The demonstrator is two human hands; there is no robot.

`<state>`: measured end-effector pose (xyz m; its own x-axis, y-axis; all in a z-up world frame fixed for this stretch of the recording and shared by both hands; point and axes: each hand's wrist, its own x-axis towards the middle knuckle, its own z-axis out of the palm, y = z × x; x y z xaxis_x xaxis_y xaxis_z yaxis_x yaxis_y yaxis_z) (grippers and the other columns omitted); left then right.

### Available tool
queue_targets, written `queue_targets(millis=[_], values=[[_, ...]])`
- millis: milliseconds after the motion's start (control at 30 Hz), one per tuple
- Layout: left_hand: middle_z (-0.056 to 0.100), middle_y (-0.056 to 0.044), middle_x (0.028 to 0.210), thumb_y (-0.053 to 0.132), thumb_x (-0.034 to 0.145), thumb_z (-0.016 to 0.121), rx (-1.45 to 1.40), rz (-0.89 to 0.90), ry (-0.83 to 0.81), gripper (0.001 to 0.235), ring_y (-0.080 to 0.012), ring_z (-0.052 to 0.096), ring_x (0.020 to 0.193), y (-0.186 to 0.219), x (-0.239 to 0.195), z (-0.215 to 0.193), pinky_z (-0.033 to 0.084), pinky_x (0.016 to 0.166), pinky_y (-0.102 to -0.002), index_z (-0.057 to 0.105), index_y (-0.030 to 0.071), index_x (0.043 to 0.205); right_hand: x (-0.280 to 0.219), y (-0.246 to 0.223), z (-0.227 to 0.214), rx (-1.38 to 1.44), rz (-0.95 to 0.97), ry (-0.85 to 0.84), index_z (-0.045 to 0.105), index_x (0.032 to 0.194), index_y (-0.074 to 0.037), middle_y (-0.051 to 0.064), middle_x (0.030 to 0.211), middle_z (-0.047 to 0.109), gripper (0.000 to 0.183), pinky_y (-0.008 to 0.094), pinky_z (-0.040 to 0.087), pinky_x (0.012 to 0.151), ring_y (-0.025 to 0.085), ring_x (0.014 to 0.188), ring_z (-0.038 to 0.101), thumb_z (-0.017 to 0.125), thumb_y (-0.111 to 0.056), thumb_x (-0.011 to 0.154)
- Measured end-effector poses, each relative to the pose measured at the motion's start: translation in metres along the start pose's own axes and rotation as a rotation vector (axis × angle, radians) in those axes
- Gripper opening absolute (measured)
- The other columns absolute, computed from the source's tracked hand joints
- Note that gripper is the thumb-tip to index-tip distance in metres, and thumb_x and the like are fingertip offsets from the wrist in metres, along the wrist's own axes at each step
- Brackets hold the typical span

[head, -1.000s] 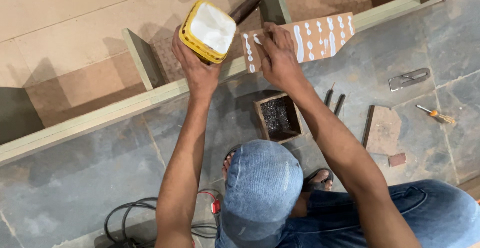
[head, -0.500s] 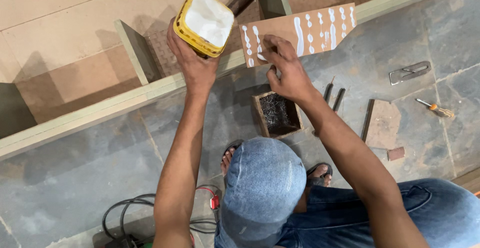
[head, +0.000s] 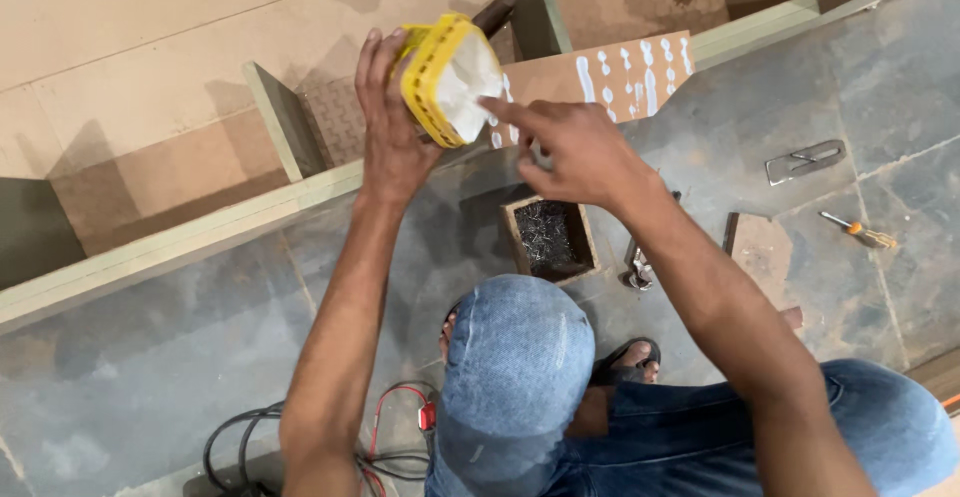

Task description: The person hammers nails into a wooden cabinet frame, applies white adhesive to a piece of cardboard, and attaches the cardboard to the cabinet interior. They use a hammer to secure the components.

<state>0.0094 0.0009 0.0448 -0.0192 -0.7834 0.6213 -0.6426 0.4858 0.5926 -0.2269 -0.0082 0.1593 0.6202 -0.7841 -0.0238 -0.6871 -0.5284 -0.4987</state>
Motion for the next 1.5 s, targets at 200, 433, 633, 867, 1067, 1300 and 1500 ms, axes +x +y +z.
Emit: queue_targets(millis=[200,433,633,867,1067,1300,1500], values=[[0.029,-0.005,0.169,0.003,0.076,0.098,0.088,0.238,-0.184,0.111,-0.034,0.021,0.159,0.01,0.024,-0.013,0.035,0.129,-0.044,0.03,0.025,0.161,0.039,-0.022,-0.014,-0.391,-0.044,-0.152,0.071,0.115,-0.01,0.018,0.081,0.072,0.038,0.052,0.055,0.073,0.039,0.076,0.07,0.068,-0.021,0.079],[0.033,-0.01,0.16,0.014,0.071,0.101,-0.029,-0.077,0.007,0.114,-0.0356,0.028,0.154,0.026,0.023,-0.005,0.03,0.134,-0.052,0.026,0.013,0.157,0.02,0.002,-0.025,0.527,0.255,-0.118,0.051,0.151,-0.008,0.022,0.073,0.073,0.07,0.041,0.055,0.058,0.029,0.057,0.065,0.056,-0.006,0.081],[0.033,-0.017,0.159,0.01,0.076,0.1,-0.009,-0.203,0.107,0.111,-0.0369,0.028,0.153,0.023,0.013,0.014,0.027,0.131,-0.053,0.026,0.006,0.158,-0.003,0.036,0.02,1.37,0.215,-0.211,0.053,0.145,0.0,0.016,0.092,0.077,0.054,0.032,0.059,0.062,0.019,0.067,0.069,0.048,0.0,0.091],[0.036,-0.021,0.156,0.014,0.083,0.096,-0.071,-0.37,0.204,0.099,-0.0409,0.033,0.148,-0.006,-0.009,0.03,0.03,0.126,-0.055,0.029,0.0,0.155,-0.011,0.063,0.062,0.339,0.221,0.329,0.063,0.127,0.006,0.022,0.132,0.061,0.039,0.038,0.057,0.083,0.028,0.096,0.068,0.061,0.008,0.087],[0.038,-0.021,0.154,0.02,0.088,0.093,-0.129,-0.387,0.235,0.095,-0.0417,0.036,0.148,-0.017,-0.017,0.033,0.032,0.125,-0.054,0.029,-0.001,0.155,0.013,0.078,0.072,0.117,0.099,0.405,0.065,0.13,0.005,0.026,0.152,0.044,0.05,0.048,0.047,0.115,0.045,0.139,0.045,0.055,0.014,0.082],[0.036,-0.02,0.156,0.027,0.088,0.096,-0.075,-0.351,0.194,0.096,-0.0405,0.035,0.149,-0.012,-0.018,0.034,0.033,0.126,-0.053,0.031,0.0,0.154,0.016,0.077,0.074,-0.039,0.062,0.377,0.064,0.13,0.003,0.027,0.152,0.043,0.054,0.054,0.034,0.121,0.047,0.14,0.04,0.057,0.01,0.077],[0.033,-0.02,0.157,0.028,0.088,0.096,-0.069,-0.331,0.196,0.099,-0.0411,0.032,0.149,-0.014,-0.019,0.036,0.032,0.126,-0.055,0.029,0.0,0.155,0.0,0.071,0.071,-0.02,0.058,0.34,0.064,0.133,0.003,0.024,0.152,0.045,0.058,0.053,0.031,0.122,0.045,0.141,0.041,0.056,0.011,0.076]])
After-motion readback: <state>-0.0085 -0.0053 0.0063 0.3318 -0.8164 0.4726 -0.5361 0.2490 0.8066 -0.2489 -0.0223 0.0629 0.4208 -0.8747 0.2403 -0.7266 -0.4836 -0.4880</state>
